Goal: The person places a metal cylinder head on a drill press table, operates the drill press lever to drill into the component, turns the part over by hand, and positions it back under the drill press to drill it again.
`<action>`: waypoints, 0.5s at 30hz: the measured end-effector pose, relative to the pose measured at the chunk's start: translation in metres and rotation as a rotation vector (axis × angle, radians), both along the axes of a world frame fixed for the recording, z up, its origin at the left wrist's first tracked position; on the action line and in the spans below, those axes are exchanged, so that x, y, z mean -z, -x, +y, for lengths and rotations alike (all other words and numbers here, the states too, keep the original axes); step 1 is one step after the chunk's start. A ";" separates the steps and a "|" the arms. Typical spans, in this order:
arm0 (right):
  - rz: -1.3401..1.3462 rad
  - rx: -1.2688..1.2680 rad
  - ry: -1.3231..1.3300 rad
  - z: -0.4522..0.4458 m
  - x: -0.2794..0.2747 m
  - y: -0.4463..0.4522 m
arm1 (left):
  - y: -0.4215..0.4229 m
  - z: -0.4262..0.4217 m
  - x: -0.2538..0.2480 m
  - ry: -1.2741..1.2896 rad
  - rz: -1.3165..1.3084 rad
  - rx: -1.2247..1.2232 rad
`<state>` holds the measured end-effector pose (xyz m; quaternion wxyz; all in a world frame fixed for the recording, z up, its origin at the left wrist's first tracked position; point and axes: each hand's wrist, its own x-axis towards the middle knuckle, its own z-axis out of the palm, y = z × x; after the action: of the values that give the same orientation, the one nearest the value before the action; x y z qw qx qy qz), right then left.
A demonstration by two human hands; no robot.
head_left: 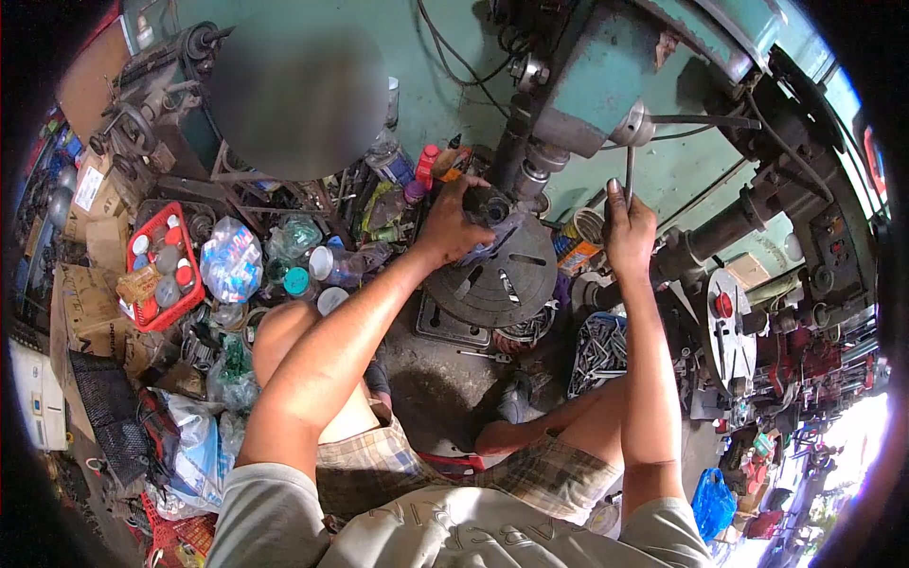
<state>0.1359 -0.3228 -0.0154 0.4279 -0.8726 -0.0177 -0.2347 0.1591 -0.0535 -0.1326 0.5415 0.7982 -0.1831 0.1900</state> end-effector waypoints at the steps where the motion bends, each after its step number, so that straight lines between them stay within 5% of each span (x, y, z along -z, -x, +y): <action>1: 0.000 0.000 0.000 0.000 0.000 -0.001 | 0.000 0.000 0.000 0.000 0.000 0.000; 15: -0.052 0.035 0.109 0.005 -0.006 0.004 | -0.001 0.000 0.001 -0.014 0.010 -0.004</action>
<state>0.1323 -0.3178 -0.0091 0.3748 -0.8885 -0.0264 -0.2632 0.1597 -0.0537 -0.1334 0.5366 0.8032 -0.1799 0.1858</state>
